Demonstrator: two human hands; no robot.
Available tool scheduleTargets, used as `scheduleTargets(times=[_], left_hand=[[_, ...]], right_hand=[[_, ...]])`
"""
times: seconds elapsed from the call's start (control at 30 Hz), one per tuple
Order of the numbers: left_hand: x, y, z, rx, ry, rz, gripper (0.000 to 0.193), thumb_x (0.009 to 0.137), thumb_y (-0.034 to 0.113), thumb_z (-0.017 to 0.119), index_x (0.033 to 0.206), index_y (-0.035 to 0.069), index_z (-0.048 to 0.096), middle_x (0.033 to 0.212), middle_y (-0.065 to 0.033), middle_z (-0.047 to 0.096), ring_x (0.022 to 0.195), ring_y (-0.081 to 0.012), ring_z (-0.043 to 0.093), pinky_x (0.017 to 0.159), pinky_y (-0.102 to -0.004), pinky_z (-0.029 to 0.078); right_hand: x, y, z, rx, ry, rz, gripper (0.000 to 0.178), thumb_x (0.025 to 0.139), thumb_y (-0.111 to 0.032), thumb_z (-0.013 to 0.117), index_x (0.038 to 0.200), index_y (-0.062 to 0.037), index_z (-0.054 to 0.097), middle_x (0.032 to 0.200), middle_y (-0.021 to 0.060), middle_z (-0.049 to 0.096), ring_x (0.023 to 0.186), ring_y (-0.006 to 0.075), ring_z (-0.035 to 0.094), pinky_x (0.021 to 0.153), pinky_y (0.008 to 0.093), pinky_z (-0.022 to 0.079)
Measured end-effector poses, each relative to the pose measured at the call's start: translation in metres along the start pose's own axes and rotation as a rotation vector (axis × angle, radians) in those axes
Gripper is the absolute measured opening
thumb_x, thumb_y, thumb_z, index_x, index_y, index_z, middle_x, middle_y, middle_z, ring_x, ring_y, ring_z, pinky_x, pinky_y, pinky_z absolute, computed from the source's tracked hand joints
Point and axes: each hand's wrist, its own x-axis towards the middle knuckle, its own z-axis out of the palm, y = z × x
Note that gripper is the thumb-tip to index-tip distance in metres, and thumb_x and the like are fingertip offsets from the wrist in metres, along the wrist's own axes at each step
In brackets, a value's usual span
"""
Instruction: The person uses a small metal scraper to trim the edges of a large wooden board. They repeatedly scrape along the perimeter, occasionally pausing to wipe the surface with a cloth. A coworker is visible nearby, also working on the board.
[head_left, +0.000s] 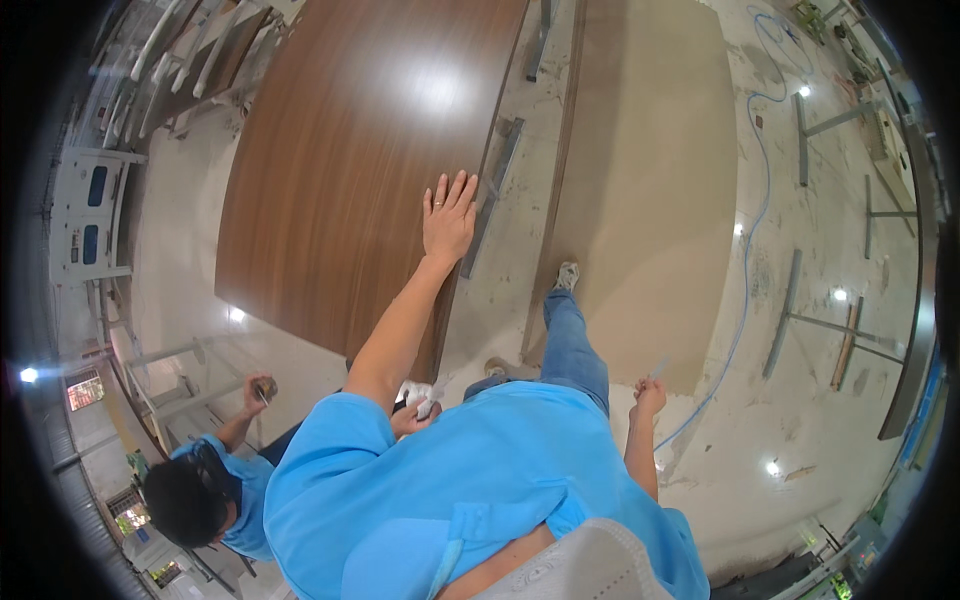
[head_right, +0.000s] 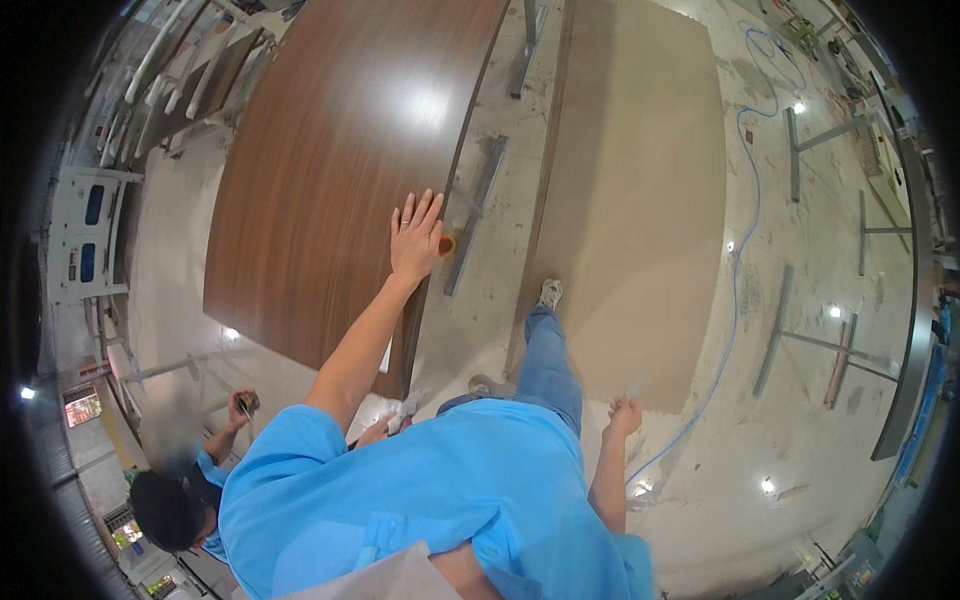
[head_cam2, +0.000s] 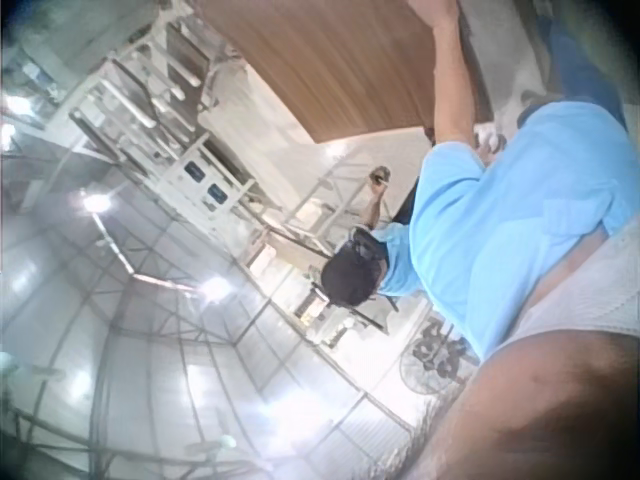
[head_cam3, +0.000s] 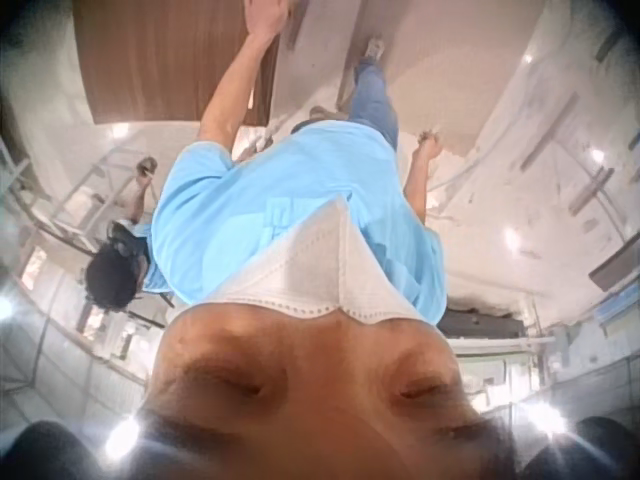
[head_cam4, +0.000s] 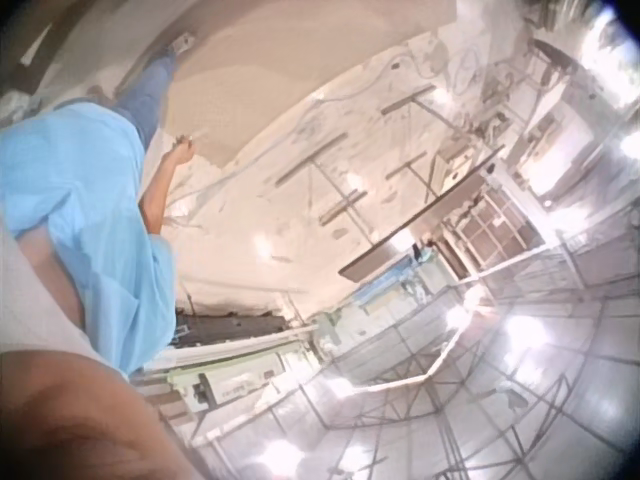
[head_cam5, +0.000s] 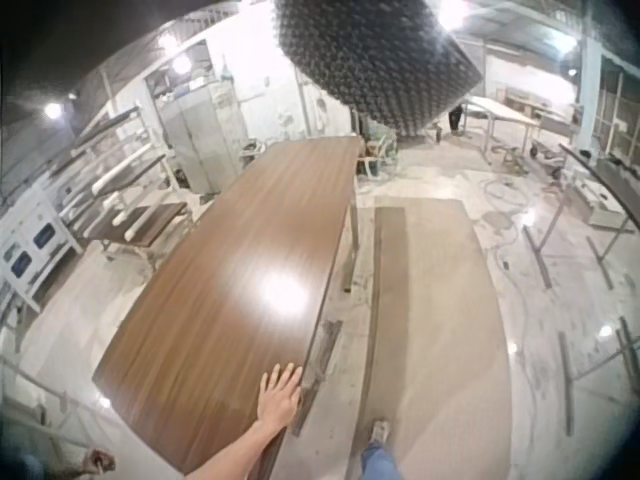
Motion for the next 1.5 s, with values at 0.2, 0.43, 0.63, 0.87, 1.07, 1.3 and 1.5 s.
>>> scheduleTargets(times=[0.2, 0.43, 0.63, 0.87, 1.07, 1.3, 1.5], left_hand=[[0.11, 0.007, 0.011, 0.001, -0.058, -0.049, 0.055, 0.113, 0.031, 0.047, 0.167, 0.032, 0.042, 0.175, -0.0009, 0.037, 0.162, -0.0327, 0.03, 0.132, -0.0563, 0.02], [0.217, 0.015, 0.027, -0.013, 0.005, -0.071, 0.054, 0.112, 0.031, 0.049, 0.166, 0.033, 0.044, 0.175, -0.0007, 0.037, 0.162, -0.033, 0.031, 0.132, -0.056, 0.021], [0.342, 0.017, 0.037, -0.01, -0.023, -0.059, 0.052, 0.114, 0.038, 0.045, 0.165, 0.03, 0.046, 0.175, -0.0026, 0.037, 0.162, -0.0338, 0.029, 0.132, -0.0553, 0.019], [0.532, 0.013, 0.067, -0.047, -0.042, -0.077, 0.051, 0.114, 0.041, 0.042, 0.164, 0.033, 0.047, 0.174, -0.0017, 0.039, 0.162, -0.0324, 0.03, 0.132, -0.0551, 0.018], [0.681, 0.021, 0.086, 0.019, -0.137, -0.053, 0.054, 0.114, 0.043, 0.04, 0.168, 0.036, 0.038, 0.176, 0.0, 0.034, 0.164, -0.0322, 0.025, 0.133, -0.0571, 0.017], [0.859, 0.016, 0.102, -0.007, -0.097, -0.034, 0.055, 0.112, 0.048, 0.044, 0.166, 0.034, 0.044, 0.175, -0.002, 0.035, 0.163, -0.0334, 0.027, 0.132, -0.0572, 0.017], [1.051, -0.016, 0.109, -0.005, -0.031, -0.145, 0.061, 0.109, 0.055, 0.048, 0.165, 0.031, 0.046, 0.174, -0.0043, 0.038, 0.162, -0.0342, 0.028, 0.132, -0.0578, 0.017]], right_hand=[[0.05, -0.108, 0.078, -0.103, -0.069, -0.027, 0.016, 0.092, 0.0, 0.067, 0.107, -0.0016, 0.063, 0.081, 0.0072, 0.067, 0.056, 0.0132, 0.058, 0.047, 0.0272, 0.041], [0.14, -0.302, 0.257, -0.087, -0.311, -0.294, 0.02, 0.093, -0.001, 0.067, 0.113, -0.0012, 0.062, 0.086, 0.0085, 0.069, 0.063, 0.0136, 0.062, 0.052, 0.0279, 0.048], [0.151, -0.422, 0.448, 0.15, -0.689, -0.281, 0.025, 0.102, -0.007, 0.067, 0.126, -0.0017, 0.063, 0.093, 0.0087, 0.072, 0.073, 0.0146, 0.068, 0.066, 0.0288, 0.057], [0.152, -0.536, 0.583, -0.003, -0.771, -0.176, 0.023, 0.107, -0.018, 0.068, 0.123, -0.0026, 0.071, 0.092, 0.0047, 0.072, 0.072, 0.0102, 0.067, 0.063, 0.0247, 0.054], [0.193, -0.626, 0.681, -0.22, -0.654, -0.433, 0.022, 0.107, -0.02, 0.069, 0.119, -0.0024, 0.076, 0.084, -0.0009, 0.068, 0.063, 0.0042, 0.056, 0.054, 0.0219, 0.045], [0.309, -0.756, 0.893, -0.248, -0.763, -0.737, 0.02, 0.105, -0.014, 0.068, 0.118, -0.0002, 0.073, 0.076, -0.0017, 0.061, 0.06, 0.0043, 0.052, 0.051, 0.0243, 0.04], [0.396, -0.897, 1.203, -0.22, -0.739, -0.933, 0.029, 0.105, -0.022, 0.068, 0.121, 0.0022, 0.07, 0.072, 0.0059, 0.064, 0.059, 0.0137, 0.058, 0.057, 0.0349, 0.046]])
